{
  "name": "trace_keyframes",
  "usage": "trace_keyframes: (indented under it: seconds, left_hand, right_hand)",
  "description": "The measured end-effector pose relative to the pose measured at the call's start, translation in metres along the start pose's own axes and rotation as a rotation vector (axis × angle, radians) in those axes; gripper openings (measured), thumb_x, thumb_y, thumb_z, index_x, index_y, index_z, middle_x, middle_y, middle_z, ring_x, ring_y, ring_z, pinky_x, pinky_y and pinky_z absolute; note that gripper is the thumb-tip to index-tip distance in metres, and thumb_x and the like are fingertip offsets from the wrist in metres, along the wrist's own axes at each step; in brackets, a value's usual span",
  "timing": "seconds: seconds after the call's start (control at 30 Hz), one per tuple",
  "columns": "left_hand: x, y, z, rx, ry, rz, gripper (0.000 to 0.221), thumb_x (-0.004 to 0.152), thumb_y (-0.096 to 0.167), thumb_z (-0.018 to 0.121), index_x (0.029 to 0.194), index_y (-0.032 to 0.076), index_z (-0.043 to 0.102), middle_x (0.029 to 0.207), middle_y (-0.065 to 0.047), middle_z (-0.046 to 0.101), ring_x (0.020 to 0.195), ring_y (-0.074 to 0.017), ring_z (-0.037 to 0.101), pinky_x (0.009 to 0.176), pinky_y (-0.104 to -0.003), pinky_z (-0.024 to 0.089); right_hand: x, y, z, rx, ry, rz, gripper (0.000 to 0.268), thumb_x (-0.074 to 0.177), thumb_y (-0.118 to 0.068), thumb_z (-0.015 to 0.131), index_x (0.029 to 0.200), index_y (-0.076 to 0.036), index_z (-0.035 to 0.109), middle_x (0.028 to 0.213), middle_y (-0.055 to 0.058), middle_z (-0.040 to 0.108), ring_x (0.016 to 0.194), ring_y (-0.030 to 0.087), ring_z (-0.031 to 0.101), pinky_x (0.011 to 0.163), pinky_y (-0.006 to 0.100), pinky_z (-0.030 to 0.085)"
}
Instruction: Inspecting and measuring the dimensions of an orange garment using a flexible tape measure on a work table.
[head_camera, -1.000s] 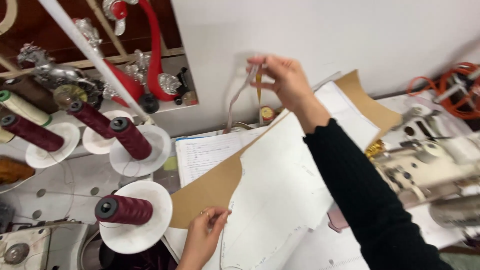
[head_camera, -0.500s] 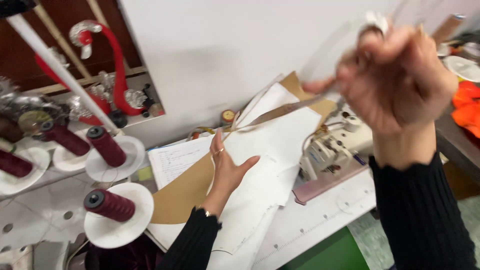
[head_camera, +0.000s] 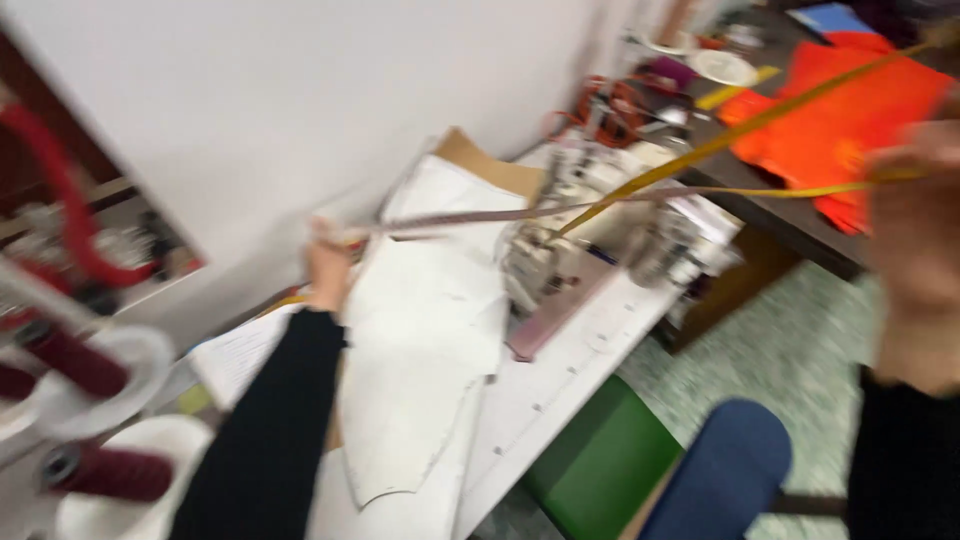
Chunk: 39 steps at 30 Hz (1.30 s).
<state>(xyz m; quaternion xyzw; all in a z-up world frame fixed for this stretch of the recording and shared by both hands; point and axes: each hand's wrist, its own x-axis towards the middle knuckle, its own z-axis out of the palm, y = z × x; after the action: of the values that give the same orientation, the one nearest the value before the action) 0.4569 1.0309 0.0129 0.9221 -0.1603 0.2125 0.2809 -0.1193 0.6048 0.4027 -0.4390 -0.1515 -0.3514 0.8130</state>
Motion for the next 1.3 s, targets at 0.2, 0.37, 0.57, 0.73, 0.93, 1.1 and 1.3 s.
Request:
trace_keyframes:
  seconds: [0.2,0.37,0.57,0.73,0.93,1.1,1.3]
  left_hand:
    - [-0.034,0.315,-0.364,-1.266,-0.051,-0.265,0.071,0.072,0.071,0.026,0.076,0.013,0.067,0.075,-0.003,0.072,0.076,-0.0101,0.071,0.073,-0.02,0.055]
    - [-0.096,0.405,-0.394,-1.379,-0.194,0.553,0.032,0.093,0.024,0.038,0.093,0.001,0.059,0.091,-0.012,0.063,0.089,-0.0211,0.063,0.085,-0.032,0.05]
    - [-0.173,0.465,-0.401,-0.875,-0.182,0.928,0.022,0.101,0.02,0.045,0.088,0.009,0.059,0.073,-0.011,0.064,0.068,-0.0359,0.061,0.059,-0.045,0.042]
    - [-0.229,0.514,-0.385,-0.624,-0.318,0.958,0.011,0.095,0.027,0.054,0.102,0.019,0.057,0.058,-0.009,0.062,0.053,-0.0375,0.06,0.043,-0.05,0.038]
    - [-0.306,0.609,-0.396,-0.436,-0.551,0.985,0.031,0.083,0.022,0.052,0.114,0.027,0.052,0.072,-0.011,0.069,0.071,-0.0432,0.065,0.054,-0.057,0.045]
    - [-0.392,0.699,-0.435,-0.516,-0.829,1.01,0.036,0.082,0.019,0.05,0.117,0.028,0.054,0.067,0.0,0.059,0.07,-0.0362,0.062,0.055,-0.051,0.042]
    - [-0.515,0.822,-0.464,-0.849,-0.959,1.233,0.026,0.087,0.024,0.059,0.113,0.023,0.058,0.058,0.001,0.053,0.06,-0.0318,0.062,0.056,-0.043,0.04]
  right_hand:
    - [-0.027,0.046,0.123,-0.46,0.211,0.248,0.026,0.093,-0.029,0.063,0.105,-0.006,0.069,0.08,0.004,0.069,0.069,0.011,0.066,0.071,0.027,0.054]
    - [-0.056,0.054,0.149,-0.505,0.202,0.27,0.027,0.094,-0.021,0.059,0.108,0.003,0.063,0.1,0.012,0.067,0.069,0.018,0.066,0.066,0.031,0.057]
    - [-0.098,0.017,0.164,-0.587,0.183,0.3,0.029,0.096,-0.019,0.054,0.109,0.006,0.062,0.105,0.016,0.066,0.069,0.017,0.064,0.065,0.028,0.055]
    - [-0.146,-0.035,0.165,-0.729,0.209,0.329,0.045,0.09,-0.032,0.058,0.117,0.003,0.062,0.111,0.015,0.067,0.076,0.017,0.064,0.072,0.033,0.057]
    - [-0.215,-0.123,0.159,-0.852,0.346,0.4,0.047,0.078,-0.003,0.072,0.123,0.0,0.059,0.084,0.004,0.064,0.07,0.006,0.056,0.063,0.029,0.062]
    - [-0.287,-0.239,0.149,-1.059,0.464,0.338,0.023,0.085,-0.012,0.069,0.106,-0.003,0.071,0.067,-0.002,0.063,0.049,0.002,0.039,0.043,0.018,0.029]
    - [-0.391,-0.395,0.119,-1.206,0.631,0.136,0.019,0.087,-0.011,0.064,0.099,0.002,0.072,0.078,0.01,0.071,0.046,0.006,0.04,0.044,0.018,0.034]
